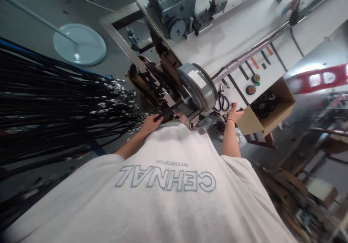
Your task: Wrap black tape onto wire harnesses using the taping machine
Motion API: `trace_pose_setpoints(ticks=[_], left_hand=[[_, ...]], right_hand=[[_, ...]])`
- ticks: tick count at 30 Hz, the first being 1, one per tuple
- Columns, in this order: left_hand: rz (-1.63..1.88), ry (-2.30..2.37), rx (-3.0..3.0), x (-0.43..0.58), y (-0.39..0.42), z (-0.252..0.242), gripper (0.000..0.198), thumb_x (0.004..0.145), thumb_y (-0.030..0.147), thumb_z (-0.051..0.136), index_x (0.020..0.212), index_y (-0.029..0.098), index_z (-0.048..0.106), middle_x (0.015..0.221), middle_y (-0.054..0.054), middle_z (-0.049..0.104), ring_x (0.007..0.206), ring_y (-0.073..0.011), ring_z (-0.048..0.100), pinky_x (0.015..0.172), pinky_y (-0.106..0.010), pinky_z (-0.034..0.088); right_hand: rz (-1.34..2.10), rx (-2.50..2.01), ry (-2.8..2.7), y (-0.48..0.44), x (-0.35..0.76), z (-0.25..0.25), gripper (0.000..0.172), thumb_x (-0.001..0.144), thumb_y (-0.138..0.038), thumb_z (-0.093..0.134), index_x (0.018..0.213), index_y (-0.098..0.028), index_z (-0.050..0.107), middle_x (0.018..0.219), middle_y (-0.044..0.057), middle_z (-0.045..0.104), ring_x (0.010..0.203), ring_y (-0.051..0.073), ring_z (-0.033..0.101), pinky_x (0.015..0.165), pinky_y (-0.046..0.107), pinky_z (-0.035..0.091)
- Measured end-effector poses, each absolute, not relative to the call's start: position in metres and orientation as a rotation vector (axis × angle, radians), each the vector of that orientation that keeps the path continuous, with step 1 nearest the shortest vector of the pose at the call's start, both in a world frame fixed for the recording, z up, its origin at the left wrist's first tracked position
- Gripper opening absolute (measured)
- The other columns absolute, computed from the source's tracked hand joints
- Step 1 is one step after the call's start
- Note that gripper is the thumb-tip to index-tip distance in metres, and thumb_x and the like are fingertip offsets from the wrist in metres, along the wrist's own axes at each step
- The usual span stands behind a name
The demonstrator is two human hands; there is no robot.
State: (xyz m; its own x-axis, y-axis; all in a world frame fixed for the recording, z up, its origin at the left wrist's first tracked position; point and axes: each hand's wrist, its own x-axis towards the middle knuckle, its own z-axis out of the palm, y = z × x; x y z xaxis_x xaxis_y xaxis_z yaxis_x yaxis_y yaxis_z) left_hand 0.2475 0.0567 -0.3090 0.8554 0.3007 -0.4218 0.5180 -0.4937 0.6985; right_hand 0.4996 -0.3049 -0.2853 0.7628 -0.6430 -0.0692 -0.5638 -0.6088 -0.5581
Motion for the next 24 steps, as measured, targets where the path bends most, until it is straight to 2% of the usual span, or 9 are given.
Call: trace_pose_setpoints(ticks=[4, 11, 16, 20, 24], left_hand=[[-0.186, 0.580, 2.089, 0.256, 0.047, -0.284, 0.040, 0.083, 0.049, 0.048, 0.066, 0.016, 0.062, 0.054, 0.000, 0.054, 0.054, -0.0125, 0.043, 0.052, -0.024, 0.029], [-0.089, 0.526, 2.042, 0.287, 0.032, -0.263, 0.038, 0.086, 0.045, 0.047, 0.065, 0.016, 0.058, 0.056, 0.001, 0.052, 0.056, -0.0124, 0.044, 0.055, -0.025, 0.029], [-0.077, 0.452, 2.070, 0.307, 0.029, -0.262, 0.035, 0.089, 0.042, 0.049, 0.072, 0.015, 0.065, 0.062, -0.001, 0.059, 0.059, -0.0142, 0.051, 0.059, -0.026, 0.034], [-0.083, 0.420, 2.110, 0.320, 0.026, -0.261, 0.033, 0.089, 0.042, 0.053, 0.073, 0.016, 0.063, 0.061, -0.002, 0.058, 0.059, -0.0157, 0.052, 0.061, -0.027, 0.037], [-0.046, 0.377, 2.061, 0.328, 0.023, -0.260, 0.030, 0.091, 0.043, 0.052, 0.089, 0.016, 0.063, 0.073, -0.004, 0.064, 0.069, -0.0179, 0.059, 0.067, -0.027, 0.041]], right_hand=[[-0.176, -2.387, 0.886, -0.306, 0.500, -0.284, 0.063, 0.090, -0.057, 0.054, 0.128, -0.007, 0.047, 0.135, 0.023, 0.056, 0.131, 0.028, 0.052, 0.111, 0.039, 0.040], [-0.137, -2.435, 0.873, -0.308, 0.502, -0.288, 0.065, 0.091, -0.059, 0.049, 0.130, -0.008, 0.044, 0.138, 0.024, 0.052, 0.134, 0.030, 0.048, 0.112, 0.041, 0.040], [-0.141, -2.417, 0.876, -0.307, 0.502, -0.288, 0.065, 0.091, -0.058, 0.051, 0.129, -0.007, 0.044, 0.137, 0.024, 0.053, 0.132, 0.030, 0.050, 0.112, 0.041, 0.039], [-0.149, -2.398, 0.888, -0.306, 0.501, -0.287, 0.064, 0.090, -0.058, 0.053, 0.129, -0.007, 0.045, 0.137, 0.024, 0.053, 0.132, 0.029, 0.050, 0.113, 0.041, 0.038], [-0.183, -2.395, 0.882, -0.303, 0.500, -0.284, 0.064, 0.091, -0.055, 0.054, 0.129, -0.005, 0.046, 0.137, 0.024, 0.053, 0.134, 0.029, 0.049, 0.113, 0.038, 0.037]])
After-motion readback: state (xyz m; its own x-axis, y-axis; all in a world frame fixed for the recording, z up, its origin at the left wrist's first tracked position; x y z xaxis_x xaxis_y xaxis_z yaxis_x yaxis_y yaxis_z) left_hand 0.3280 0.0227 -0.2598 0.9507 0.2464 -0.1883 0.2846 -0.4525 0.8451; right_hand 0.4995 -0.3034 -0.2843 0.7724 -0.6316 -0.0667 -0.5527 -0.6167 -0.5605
